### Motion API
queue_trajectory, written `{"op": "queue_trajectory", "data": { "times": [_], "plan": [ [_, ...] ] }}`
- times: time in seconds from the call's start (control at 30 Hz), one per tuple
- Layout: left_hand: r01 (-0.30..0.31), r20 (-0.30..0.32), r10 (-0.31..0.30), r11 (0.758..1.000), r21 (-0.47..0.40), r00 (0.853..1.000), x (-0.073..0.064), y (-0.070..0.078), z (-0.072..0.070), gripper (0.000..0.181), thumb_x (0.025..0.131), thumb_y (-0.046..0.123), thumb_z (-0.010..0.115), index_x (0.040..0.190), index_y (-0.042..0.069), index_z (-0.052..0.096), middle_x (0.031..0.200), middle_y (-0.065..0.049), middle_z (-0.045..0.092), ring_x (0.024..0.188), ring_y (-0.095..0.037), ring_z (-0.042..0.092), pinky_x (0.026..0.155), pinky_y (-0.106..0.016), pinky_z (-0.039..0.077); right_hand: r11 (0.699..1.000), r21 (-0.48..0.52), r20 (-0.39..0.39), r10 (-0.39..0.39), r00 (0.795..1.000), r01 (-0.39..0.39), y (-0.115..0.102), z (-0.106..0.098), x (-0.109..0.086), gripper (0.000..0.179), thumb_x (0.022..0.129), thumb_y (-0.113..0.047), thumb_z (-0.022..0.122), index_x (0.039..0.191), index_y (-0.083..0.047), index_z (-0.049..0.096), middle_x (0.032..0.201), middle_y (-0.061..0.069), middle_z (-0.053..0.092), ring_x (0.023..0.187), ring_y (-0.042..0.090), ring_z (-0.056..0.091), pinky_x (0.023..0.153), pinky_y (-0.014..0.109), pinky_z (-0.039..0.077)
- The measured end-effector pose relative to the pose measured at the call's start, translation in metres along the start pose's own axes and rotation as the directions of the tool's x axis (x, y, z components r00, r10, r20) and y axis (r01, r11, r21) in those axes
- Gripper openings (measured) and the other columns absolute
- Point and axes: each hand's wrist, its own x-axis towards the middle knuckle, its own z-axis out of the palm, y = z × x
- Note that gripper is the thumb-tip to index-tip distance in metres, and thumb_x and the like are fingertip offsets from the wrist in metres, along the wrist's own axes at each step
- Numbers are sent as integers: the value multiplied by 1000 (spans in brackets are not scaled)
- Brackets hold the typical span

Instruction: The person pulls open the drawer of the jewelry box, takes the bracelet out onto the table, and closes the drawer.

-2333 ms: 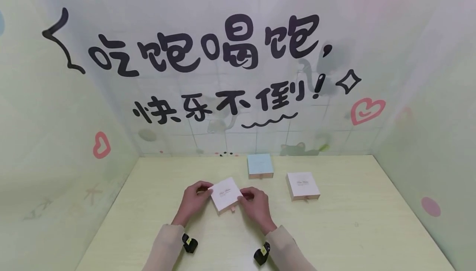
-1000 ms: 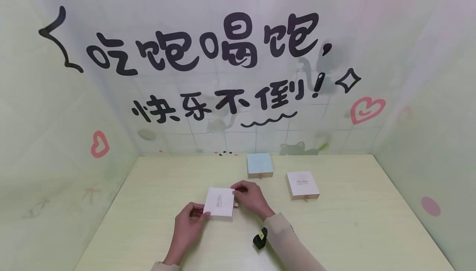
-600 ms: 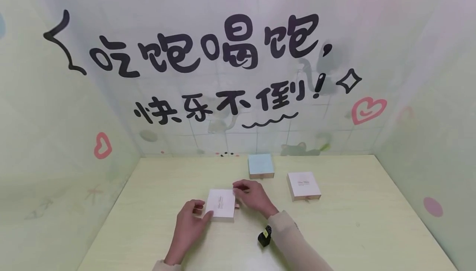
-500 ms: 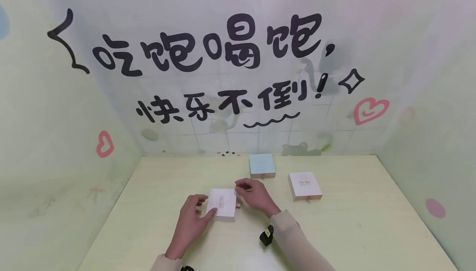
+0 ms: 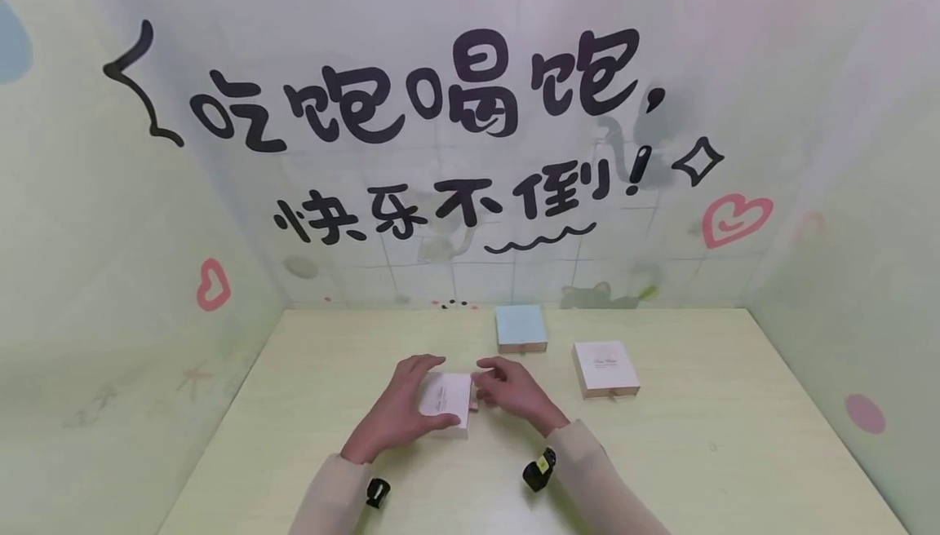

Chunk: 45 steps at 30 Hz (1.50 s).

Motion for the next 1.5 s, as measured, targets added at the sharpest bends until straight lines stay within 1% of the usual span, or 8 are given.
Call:
{"op": "queue_trajectory", "data": {
  "times": [0.13,0.23,0.43,0.6,0.77,0.93,1.1,1.5],
  "plan": [
    [-87,79,82,994,68,993,10,0,3,104,68,45,95,154,15,44,159,-13,39,150,-36,31,110,-57,45,997,62,17,52,999,-53,2,0,-5,51,102,-37,62,136,1,58,115,14,72,97,22,72,84,36,61],
    [-152,127,136,980,126,983,16,-1,5,107,67,46,95,154,11,44,159,-14,41,154,-39,25,113,-58,42,995,80,23,54,998,-55,5,2,-8,46,103,-34,61,132,2,61,113,14,73,96,22,72,81,35,61],
    [-211,190,172,954,212,967,23,1,5,99,68,47,94,148,7,50,153,-12,49,152,-39,31,114,-54,43,1000,16,51,7,999,-8,8,7,-9,28,102,-22,63,115,1,71,93,12,75,79,17,70,70,30,59],
    [-229,233,172,942,245,957,25,2,5,89,72,45,92,144,7,55,144,-7,57,136,-28,48,104,-45,51,1000,-21,44,5,999,-4,11,12,-9,17,99,-19,67,100,-3,74,81,8,74,71,15,69,66,28,58],
    [-239,231,184,941,240,955,26,2,7,86,72,43,92,141,7,57,137,-4,62,114,-18,57,95,-39,52,998,-54,-30,-20,999,18,13,19,-11,12,96,-14,70,92,-4,73,74,5,72,64,14,68,61,28,56],
    [-225,226,169,942,250,959,25,-2,8,86,72,44,91,142,8,57,138,-3,62,118,-18,56,99,-39,51,996,-80,-107,-43,993,35,14,28,-11,7,92,-8,71,87,-6,72,71,2,71,60,11,65,58,25,52],
    [-220,213,168,943,250,962,24,-3,5,86,70,42,93,140,8,59,135,-3,64,116,-19,58,98,-41,52,988,-140,-144,-92,985,71,13,33,-9,8,89,-5,71,81,-8,73,67,-1,70,59,9,61,55,23,47],
    [-200,225,138,940,278,965,27,-1,5,86,69,46,93,141,13,59,133,0,65,112,-16,58,96,-38,51,977,-184,-150,-132,980,104,8,31,-13,9,84,0,72,77,-6,73,67,1,68,60,8,56,55,22,46]
  ]
}}
